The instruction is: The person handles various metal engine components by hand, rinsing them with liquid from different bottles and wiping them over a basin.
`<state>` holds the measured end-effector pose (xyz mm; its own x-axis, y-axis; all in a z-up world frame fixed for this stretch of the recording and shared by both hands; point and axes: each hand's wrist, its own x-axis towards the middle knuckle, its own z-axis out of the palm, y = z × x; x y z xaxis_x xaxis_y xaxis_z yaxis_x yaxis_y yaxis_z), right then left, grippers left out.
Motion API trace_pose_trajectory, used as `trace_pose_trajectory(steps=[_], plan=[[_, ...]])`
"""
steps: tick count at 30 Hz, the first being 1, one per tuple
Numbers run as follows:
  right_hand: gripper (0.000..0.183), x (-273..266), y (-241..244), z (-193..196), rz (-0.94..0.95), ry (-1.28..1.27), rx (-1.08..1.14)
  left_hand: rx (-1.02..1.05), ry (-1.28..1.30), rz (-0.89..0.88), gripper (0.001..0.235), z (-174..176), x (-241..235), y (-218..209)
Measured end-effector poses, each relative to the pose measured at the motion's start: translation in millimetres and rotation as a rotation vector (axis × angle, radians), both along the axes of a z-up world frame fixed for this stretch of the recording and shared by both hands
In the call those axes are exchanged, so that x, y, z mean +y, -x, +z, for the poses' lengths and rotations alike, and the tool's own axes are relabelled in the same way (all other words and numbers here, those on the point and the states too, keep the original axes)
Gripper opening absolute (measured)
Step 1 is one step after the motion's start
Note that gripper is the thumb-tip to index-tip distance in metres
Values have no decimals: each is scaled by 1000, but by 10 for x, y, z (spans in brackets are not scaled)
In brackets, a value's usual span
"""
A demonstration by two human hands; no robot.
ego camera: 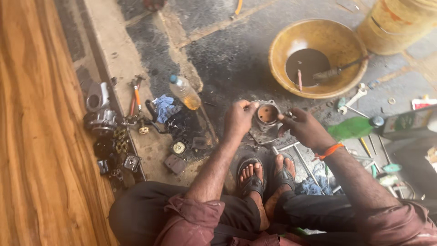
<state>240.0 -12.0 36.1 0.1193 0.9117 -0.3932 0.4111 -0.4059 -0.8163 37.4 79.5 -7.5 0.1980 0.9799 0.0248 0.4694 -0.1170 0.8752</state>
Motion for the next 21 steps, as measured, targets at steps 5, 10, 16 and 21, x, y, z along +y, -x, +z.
trace_pose_trajectory(steps=[5,10,16,21], plan=[[28,-232,91,-47,-124,38,212,126,60,-126,35,58,235,-229],[28,-455,207,-573,-328,49,492,106,-12,-155,35,173,300,-313],[28,-636,-15,-950,-161,-197,-37,213,-8,-82,47,265,-16,145],[17,-536,210,-441,-385,121,651,273,128,-97,62,219,-361,551]])
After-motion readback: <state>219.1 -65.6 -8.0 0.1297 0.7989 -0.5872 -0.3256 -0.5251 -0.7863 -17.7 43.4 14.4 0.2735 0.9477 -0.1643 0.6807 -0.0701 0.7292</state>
